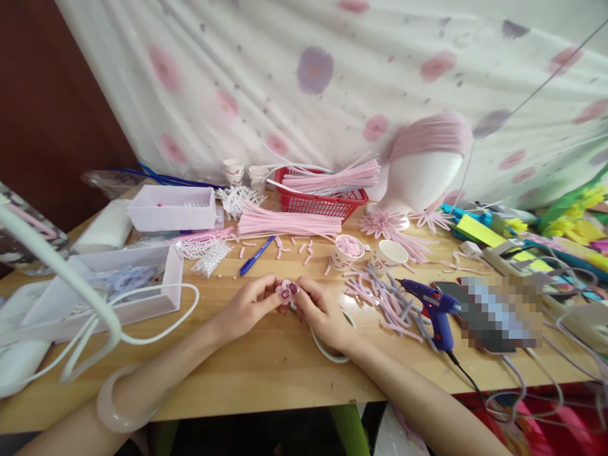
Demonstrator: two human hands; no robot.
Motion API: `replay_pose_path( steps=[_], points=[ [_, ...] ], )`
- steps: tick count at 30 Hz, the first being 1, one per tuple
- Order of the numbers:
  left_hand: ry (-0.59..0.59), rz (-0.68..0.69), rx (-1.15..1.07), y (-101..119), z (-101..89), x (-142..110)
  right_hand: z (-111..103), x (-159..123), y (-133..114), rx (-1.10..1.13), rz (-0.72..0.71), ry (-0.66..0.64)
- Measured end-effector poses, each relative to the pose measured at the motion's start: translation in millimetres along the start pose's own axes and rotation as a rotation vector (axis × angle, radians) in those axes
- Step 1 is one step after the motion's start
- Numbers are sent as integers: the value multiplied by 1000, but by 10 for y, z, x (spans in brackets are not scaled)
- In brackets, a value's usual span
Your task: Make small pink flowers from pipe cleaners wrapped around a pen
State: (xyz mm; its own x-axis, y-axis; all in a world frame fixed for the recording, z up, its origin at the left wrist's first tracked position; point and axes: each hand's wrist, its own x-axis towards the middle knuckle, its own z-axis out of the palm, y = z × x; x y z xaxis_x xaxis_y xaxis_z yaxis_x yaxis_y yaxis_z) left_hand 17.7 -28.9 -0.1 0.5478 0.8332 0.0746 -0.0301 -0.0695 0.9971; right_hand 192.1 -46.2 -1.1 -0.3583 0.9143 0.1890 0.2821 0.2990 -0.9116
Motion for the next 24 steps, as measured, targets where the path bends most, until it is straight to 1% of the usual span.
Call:
replay_pose_path(
  steps=[6,11,15,18,21,24],
  points=[
    [25,28,52,-48,6,9,18,-6,-9,-13,16,-11],
    [72,31,70,-10,36,-1,31,2,-4,-46,4,12],
    [111,0,41,6,18,1,35,-6,40,38,21,10],
    [123,-11,23,1,-5,5,37,-8,78,83,39,51],
    [151,-2,97,7,-2,0,34,-8,103,109,37,85],
    [206,34,147,26,24,-16,22,-10,109,124,-3,49]
  ],
)
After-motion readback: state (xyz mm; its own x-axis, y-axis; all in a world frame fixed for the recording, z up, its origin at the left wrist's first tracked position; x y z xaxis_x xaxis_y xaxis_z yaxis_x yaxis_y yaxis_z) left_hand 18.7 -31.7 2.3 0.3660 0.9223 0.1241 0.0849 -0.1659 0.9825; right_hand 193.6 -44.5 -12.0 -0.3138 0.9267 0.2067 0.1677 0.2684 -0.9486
